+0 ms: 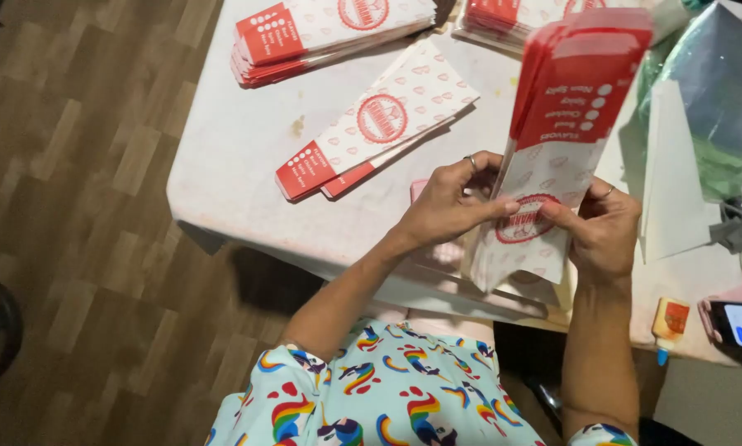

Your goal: The person is folding printed paper food wrappers and organizing them into neat stacks on a table.

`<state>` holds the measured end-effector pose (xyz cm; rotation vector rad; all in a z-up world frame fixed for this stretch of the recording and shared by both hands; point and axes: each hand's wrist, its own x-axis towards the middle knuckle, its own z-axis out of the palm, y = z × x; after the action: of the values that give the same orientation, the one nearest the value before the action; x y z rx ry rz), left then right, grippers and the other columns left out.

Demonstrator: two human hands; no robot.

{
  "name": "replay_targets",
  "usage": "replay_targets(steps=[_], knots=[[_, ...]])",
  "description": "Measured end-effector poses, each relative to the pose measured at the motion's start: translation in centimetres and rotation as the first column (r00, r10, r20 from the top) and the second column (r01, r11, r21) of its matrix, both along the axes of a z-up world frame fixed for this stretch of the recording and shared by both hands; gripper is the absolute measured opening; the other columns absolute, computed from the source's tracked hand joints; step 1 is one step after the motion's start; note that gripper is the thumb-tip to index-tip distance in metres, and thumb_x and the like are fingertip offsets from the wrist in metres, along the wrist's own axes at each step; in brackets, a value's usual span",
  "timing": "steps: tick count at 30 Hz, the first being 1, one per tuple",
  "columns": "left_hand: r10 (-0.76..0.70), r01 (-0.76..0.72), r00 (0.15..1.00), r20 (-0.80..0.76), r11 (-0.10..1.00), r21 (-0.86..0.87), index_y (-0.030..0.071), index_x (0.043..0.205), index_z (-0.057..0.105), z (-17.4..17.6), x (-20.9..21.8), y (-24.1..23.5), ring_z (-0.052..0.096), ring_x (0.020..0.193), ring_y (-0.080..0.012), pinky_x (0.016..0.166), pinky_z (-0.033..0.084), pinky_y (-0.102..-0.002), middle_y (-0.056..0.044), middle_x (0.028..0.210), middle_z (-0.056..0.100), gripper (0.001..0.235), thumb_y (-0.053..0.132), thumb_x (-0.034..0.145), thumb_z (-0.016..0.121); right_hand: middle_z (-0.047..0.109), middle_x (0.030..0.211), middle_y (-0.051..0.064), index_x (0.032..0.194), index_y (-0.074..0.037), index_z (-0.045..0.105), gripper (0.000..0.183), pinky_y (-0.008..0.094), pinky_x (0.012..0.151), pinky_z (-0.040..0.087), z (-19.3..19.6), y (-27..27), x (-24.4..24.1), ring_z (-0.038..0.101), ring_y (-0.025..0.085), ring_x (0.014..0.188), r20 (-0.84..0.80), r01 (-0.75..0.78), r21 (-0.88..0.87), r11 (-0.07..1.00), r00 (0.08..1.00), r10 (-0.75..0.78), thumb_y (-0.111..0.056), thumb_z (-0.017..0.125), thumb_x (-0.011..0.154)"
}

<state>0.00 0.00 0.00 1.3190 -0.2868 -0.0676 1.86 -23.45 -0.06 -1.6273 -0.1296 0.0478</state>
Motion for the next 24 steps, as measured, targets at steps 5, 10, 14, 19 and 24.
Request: replay_targets(steps=[5,10,14,19,24], knots=[[0.181,-0.186,0.982,-0.048,0.973,-0.14,0.005,0.114,0.066,-3.5,2.5,1.1,0.064,0.081,-0.0065,0.069,0.056,-0.018,-0.004,0.102,0.072,0.031,0.012,0.088,0.081,0.07,0.113,0.008,0.126,0.002,0.065,0.045,0.023,0.078,0.059,-0.2,0.3,2.1,0.066,0.013,0.096,-0.143,-0.085,-0.042,0.996,0.987,0.078,-0.014,0.078,0.087],[0.679,-0.679,0.728,0.089,0.733,-0.036,0.017,0.077,0.053,-3.1,9.1,6.2,0.035,0.063,-0.0048,0.054,0.031,-0.024,0.008,0.069,0.043,0.033,0.014,0.077,0.086,0.069,0.109,0.01,0.13,0.002,0.059,0.045,0.034,0.1,0.063,-1.0,0.3,2.4,0.07,0.018,0.1,-0.05,-0.111,0.021,0.994,0.992,0.112,-0.032,0.068,0.102],[0.928,-0.892,0.351,-0.122,0.292,-0.346,0.004,0.096,0.065,-4.4,16.5,8.6,0.067,0.084,-0.0174,0.077,0.059,-0.035,-0.011,0.093,0.073,0.022,0.006,0.081,0.081,0.068,0.115,0.019,0.127,0.006,0.059,0.03,0.028,0.09,0.06,-0.7,2.1,1.3,0.071,0.024,0.097,-0.155,-0.1,-0.082,0.992,0.984,0.087,-0.017,0.056,0.109],[0.844,-0.989,0.028,-0.535,-0.053,-0.135,-0.001,0.092,0.05,-4.1,21.8,10.6,0.05,0.084,-0.0187,0.073,0.047,-0.036,-0.011,0.093,0.054,0.038,0.019,0.072,0.076,0.07,0.113,0.007,0.116,-0.007,0.07,0.02,0.027,0.1,0.054,0.2,4.8,0.4,0.064,0.017,0.105,-0.393,-0.103,-0.476,0.873,0.913,-0.107,-0.003,0.066,0.096],[0.736,-0.999,0.045,-0.675,0.019,-0.045,-0.007,0.123,0.048,-5.7,21.4,10.0,0.065,0.104,-0.037,0.091,0.059,-0.043,-0.026,0.119,0.062,0.048,0.007,0.082,0.069,0.057,0.117,0.005,0.117,-0.008,0.07,0.024,0.023,0.083,0.051,-3.8,3.1,0.3,0.063,0.013,0.098,0.004,-0.135,-0.624,0.769,0.984,0.176,-0.012,0.076,0.094]])
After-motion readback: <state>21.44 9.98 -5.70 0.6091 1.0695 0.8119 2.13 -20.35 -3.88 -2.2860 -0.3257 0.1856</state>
